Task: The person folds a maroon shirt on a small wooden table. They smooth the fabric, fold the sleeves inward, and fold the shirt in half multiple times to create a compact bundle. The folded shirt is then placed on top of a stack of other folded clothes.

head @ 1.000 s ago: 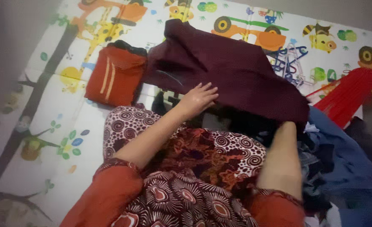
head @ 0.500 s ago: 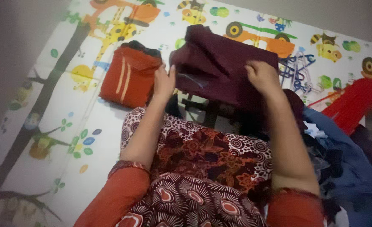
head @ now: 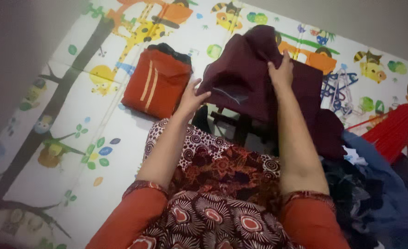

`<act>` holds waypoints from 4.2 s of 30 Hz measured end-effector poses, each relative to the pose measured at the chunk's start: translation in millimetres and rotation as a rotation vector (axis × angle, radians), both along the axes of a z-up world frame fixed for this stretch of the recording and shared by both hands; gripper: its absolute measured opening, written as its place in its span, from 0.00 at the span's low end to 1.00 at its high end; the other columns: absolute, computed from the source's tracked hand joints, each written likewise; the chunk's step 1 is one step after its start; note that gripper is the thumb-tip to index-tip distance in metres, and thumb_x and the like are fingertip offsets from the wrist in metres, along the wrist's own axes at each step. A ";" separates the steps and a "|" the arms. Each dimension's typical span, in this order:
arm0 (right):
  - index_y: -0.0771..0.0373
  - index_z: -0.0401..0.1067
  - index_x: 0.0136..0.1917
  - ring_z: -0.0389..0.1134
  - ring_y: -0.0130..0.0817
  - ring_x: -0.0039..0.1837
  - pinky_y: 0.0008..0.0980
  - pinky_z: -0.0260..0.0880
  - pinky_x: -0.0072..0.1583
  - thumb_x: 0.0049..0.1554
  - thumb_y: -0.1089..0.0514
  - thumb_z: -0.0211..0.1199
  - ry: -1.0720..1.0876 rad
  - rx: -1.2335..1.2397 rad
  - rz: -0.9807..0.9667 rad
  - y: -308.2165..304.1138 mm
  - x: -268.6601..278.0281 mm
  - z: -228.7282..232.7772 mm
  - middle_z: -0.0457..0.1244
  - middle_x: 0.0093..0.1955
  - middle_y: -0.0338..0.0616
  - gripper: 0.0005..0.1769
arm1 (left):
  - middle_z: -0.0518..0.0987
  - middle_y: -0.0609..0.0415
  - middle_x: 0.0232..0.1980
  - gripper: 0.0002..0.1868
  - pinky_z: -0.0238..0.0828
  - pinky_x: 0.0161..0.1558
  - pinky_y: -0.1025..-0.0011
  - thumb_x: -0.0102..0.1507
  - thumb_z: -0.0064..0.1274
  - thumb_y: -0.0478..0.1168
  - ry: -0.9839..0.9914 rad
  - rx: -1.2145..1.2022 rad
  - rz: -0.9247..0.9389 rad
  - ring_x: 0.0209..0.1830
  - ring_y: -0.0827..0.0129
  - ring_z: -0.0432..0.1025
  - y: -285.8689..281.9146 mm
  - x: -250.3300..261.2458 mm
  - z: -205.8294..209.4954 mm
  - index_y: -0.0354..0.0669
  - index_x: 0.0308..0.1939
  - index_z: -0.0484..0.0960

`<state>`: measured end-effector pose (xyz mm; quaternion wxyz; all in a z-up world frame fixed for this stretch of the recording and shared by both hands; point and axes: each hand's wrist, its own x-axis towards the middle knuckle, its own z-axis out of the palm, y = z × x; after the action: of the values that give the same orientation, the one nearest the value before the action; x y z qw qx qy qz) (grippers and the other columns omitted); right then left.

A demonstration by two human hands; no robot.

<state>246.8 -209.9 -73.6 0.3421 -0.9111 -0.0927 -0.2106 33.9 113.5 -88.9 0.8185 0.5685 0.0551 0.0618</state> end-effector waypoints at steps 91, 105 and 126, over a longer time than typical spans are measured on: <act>0.55 0.71 0.64 0.67 0.33 0.57 0.39 0.69 0.55 0.53 0.43 0.71 0.633 0.288 0.381 3.8 51.9 102.5 0.68 0.56 0.37 0.30 | 0.79 0.42 0.53 0.18 0.71 0.54 0.51 0.68 0.52 0.51 0.226 1.135 0.399 0.54 0.45 0.74 -99.5 213.9 63.6 0.42 0.51 0.80; 0.64 0.72 0.58 0.69 0.33 0.52 0.33 0.69 0.53 0.56 0.45 0.76 0.174 0.016 0.426 -24.2 66.8 75.9 0.68 0.49 0.44 0.27 | 0.79 0.51 0.47 0.05 0.70 0.51 0.52 0.65 0.56 0.42 0.095 0.994 0.567 0.50 0.51 0.73 -96.6 212.1 70.6 0.48 0.42 0.81; 0.63 0.73 0.53 0.68 0.30 0.44 0.32 0.71 0.47 0.51 0.44 0.78 0.394 0.074 0.190 -14.1 70.1 76.0 0.68 0.44 0.41 0.26 | 0.77 0.45 0.41 0.04 0.69 0.48 0.55 0.64 0.58 0.35 -0.342 0.819 0.728 0.45 0.49 0.72 -84.0 253.8 20.9 0.39 0.39 0.78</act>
<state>317.0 -224.0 2.4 0.4050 -0.9087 -0.1016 0.0015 287.6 29.5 -68.0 0.4546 0.7657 0.0859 0.4470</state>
